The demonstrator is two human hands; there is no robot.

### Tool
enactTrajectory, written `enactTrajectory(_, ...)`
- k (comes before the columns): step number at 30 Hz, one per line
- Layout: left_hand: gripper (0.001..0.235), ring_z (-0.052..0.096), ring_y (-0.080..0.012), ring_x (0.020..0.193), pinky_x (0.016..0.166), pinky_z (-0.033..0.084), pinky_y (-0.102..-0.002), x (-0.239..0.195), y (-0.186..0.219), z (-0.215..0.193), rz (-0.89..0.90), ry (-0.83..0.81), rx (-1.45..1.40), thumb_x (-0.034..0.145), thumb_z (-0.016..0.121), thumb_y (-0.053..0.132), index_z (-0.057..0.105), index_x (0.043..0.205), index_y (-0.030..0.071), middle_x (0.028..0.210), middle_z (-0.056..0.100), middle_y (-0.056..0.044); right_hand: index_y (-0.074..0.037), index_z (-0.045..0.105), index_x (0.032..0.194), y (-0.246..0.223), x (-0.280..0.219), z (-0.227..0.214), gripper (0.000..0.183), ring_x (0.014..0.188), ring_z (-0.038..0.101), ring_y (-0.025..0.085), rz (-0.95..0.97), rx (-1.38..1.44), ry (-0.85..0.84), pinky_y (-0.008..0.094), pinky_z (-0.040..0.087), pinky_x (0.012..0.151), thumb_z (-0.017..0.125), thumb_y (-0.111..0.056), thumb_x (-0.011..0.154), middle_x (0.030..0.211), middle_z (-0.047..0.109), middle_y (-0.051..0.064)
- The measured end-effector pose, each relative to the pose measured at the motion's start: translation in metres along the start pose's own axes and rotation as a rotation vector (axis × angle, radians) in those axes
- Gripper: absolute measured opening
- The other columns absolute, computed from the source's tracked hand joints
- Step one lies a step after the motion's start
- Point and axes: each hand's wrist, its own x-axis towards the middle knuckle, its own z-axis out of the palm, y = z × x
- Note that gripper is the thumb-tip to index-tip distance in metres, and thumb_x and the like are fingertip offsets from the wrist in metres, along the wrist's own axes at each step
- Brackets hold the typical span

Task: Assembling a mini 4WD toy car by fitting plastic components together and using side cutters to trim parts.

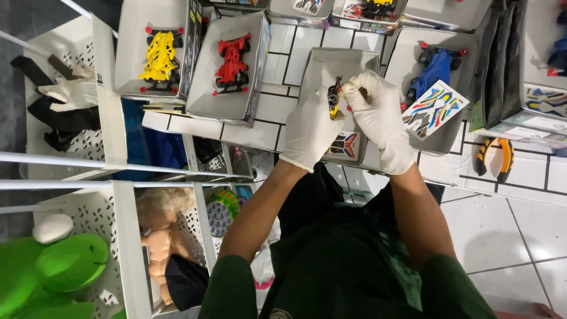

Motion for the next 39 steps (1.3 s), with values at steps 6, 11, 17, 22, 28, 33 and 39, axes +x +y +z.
enactTrajectory(6,0.057,0.072,-0.0318,0.100,0.083,0.060,-0.046,0.005,-0.005,0.020,0.047,-0.061,0.099,0.084,0.063,0.042,0.054,0.132,0.012,0.111,0.068,-0.011,-0.012,0.072,0.094,0.004,-0.011,-0.012,0.011,0.069,0.060,0.018,0.095,-0.022,0.005,0.029,0.048,0.066,0.080,-0.004,0.094,0.081,0.065,0.007)
enactTrajectory(11,0.058,0.071,-0.0311,0.100,0.083,0.060,-0.045,0.009,-0.007,0.027,0.066,-0.074,0.141,0.082,0.066,0.040,0.055,0.130,0.010,0.110,0.067,-0.010,-0.011,0.073,0.102,0.006,-0.013,-0.016,0.016,0.073,0.062,0.022,0.060,-0.053,0.015,0.030,0.050,0.068,0.086,-0.009,0.092,0.087,0.067,0.009)
enactTrajectory(17,0.051,0.072,-0.0306,0.097,0.083,0.060,-0.045,0.012,-0.006,0.025,-0.001,-0.114,0.138,0.079,0.065,0.038,0.055,0.124,0.015,0.105,0.066,-0.007,-0.012,0.071,0.100,0.020,-0.016,-0.017,0.020,0.086,0.068,0.027,-0.019,-0.153,0.013,0.033,0.053,0.074,0.089,-0.013,0.091,0.093,0.066,0.007)
enactTrajectory(22,0.048,0.072,-0.0345,0.103,0.087,0.058,-0.050,0.013,-0.002,-0.011,-0.118,-0.144,-0.129,0.078,0.066,0.041,0.056,0.120,0.021,0.106,0.070,-0.008,-0.006,0.069,0.112,0.019,-0.023,-0.025,0.033,0.093,0.067,0.032,-0.012,-0.177,-0.024,0.036,0.056,0.079,0.089,-0.009,0.086,0.103,0.064,0.015)
enactTrajectory(28,0.049,0.070,-0.0261,0.114,0.093,0.058,-0.040,0.008,0.005,-0.053,-0.333,0.108,-0.892,0.081,0.080,0.027,0.066,0.126,0.016,0.117,0.073,-0.011,-0.011,0.073,0.109,0.009,-0.024,-0.026,0.023,0.090,0.068,0.030,-0.029,-0.190,0.021,0.035,0.056,0.079,0.086,-0.008,0.090,0.097,0.064,0.009)
enactTrajectory(33,0.078,0.050,-0.0355,0.137,0.094,0.057,-0.039,0.007,0.002,-0.066,-0.518,0.153,-1.361,0.088,0.079,0.023,0.040,0.152,0.003,0.152,0.047,-0.021,-0.014,0.073,0.098,-0.016,-0.035,-0.017,0.016,0.090,0.067,0.030,-0.109,-0.178,0.050,0.038,0.052,0.084,0.086,-0.007,0.091,0.095,0.063,0.007)
enactTrajectory(39,0.066,0.052,-0.0295,0.136,0.108,0.046,-0.047,0.007,0.001,-0.035,-0.451,0.165,-1.291,0.092,0.077,0.023,0.047,0.149,0.009,0.146,0.054,-0.015,-0.012,0.075,0.103,-0.016,-0.039,0.006,0.020,0.098,0.064,0.030,-0.171,-0.162,0.111,0.039,0.050,0.092,0.089,-0.012,0.089,0.104,0.056,0.008)
